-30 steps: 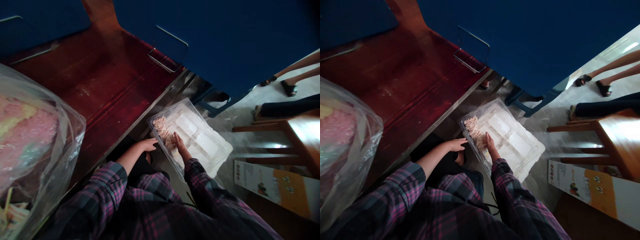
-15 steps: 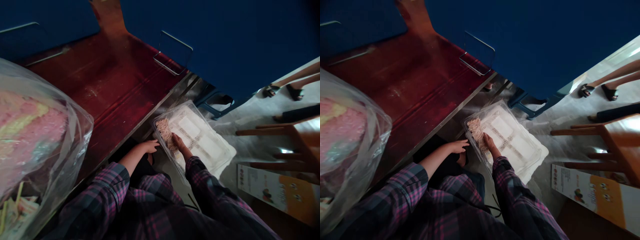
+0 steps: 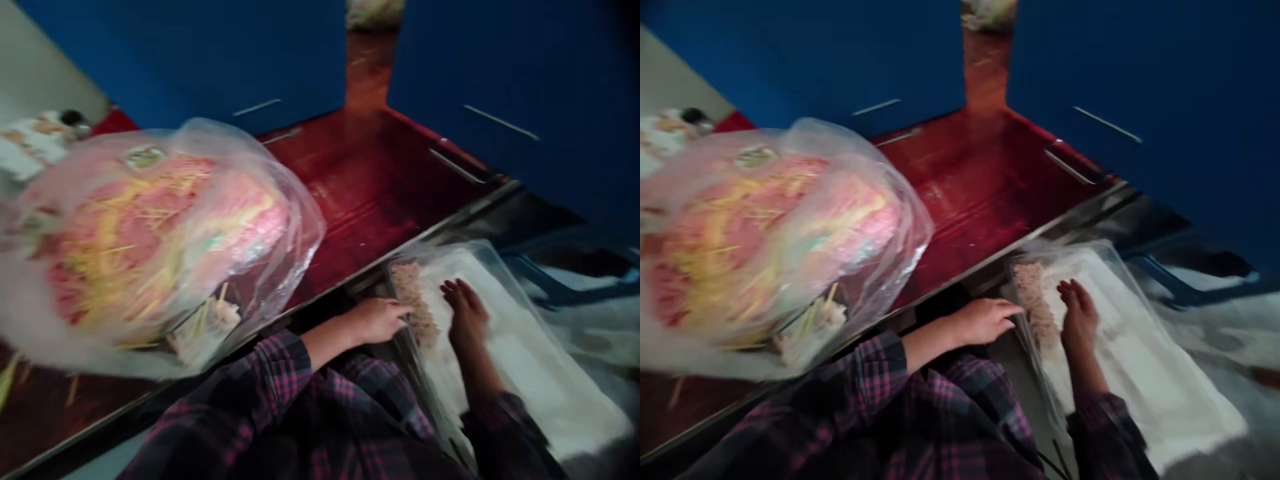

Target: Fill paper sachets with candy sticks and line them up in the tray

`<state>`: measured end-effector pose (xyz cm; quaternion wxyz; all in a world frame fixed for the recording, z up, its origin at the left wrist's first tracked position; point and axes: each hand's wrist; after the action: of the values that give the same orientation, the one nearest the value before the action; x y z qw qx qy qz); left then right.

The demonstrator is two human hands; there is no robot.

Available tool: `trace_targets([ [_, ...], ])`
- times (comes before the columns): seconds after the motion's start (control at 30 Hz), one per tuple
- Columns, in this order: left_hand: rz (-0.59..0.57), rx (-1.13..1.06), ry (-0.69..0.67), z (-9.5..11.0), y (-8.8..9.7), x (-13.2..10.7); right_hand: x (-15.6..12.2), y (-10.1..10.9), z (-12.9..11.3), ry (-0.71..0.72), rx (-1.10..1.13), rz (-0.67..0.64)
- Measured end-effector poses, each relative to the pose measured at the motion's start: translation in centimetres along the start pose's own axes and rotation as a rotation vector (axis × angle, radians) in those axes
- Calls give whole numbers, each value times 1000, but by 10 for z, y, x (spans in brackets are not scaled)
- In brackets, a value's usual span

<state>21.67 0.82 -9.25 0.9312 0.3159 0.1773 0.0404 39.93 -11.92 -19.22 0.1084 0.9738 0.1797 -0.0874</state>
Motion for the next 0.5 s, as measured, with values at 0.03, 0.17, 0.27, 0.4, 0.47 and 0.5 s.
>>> trace_targets([
  [0.03,31,-11,-60,10,8,-16,-11,-4,-21,38,109,-13],
  [0.17,149,-25,-149,43,45,-98,-69,-33,-108,262,293,-141],
  [0.27,363,-28,-131,48,69,-174,-117,-67,-161,393,287,-440],
  [0.4,809,62,149,18,80,-268,-178,-134,-195,696,95,-1054],
  [0.47,918,166,324,-6,76,-301,-205,-172,-196,883,83,-1287],
  [0.5,953,228,399,-17,73,-313,-216,-191,-194,970,87,-1354],
])
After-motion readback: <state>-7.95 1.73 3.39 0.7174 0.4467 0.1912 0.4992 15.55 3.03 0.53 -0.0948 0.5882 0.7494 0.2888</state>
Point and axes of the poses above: each hand's wrist, its own x-axis towards the middle knuckle, its own y-axis out of the back of the hand, z = x × y, and after that the axes turned 2 degrees about z, right-handed
